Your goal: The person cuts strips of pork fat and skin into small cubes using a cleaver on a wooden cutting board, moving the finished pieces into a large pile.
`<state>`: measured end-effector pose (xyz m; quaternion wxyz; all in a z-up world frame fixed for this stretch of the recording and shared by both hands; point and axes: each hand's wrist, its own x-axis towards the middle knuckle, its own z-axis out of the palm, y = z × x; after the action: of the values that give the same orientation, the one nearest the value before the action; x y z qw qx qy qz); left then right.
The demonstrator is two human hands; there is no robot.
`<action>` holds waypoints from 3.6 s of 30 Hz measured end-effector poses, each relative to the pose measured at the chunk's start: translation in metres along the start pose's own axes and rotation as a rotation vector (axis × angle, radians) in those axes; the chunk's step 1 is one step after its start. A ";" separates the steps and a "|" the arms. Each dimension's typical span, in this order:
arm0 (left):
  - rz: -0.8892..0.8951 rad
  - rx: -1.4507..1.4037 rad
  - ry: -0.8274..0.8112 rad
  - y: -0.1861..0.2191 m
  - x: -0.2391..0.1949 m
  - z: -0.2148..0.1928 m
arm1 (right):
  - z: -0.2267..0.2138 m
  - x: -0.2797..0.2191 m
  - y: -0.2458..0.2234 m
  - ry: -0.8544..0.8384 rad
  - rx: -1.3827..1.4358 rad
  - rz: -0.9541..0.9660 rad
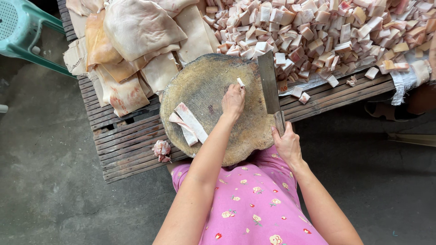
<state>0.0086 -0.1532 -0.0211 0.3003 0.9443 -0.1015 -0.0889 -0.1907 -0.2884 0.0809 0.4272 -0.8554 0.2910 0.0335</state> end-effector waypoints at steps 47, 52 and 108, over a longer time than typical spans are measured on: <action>-0.041 -0.272 -0.021 -0.086 -0.060 -0.087 | 0.075 0.005 -0.079 -0.374 -0.164 -0.136; -0.171 -0.299 -0.214 -0.077 -0.076 -0.112 | 0.046 0.001 -0.073 -0.346 0.031 -0.024; -0.246 0.222 -0.236 -0.155 -0.013 -0.176 | -0.034 0.072 -0.032 0.107 -0.469 -0.345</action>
<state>0.0575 0.0705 0.0306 0.1671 0.9599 -0.0293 -0.2231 -0.1206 -0.3335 0.1029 0.2014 -0.9682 0.1475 -0.0183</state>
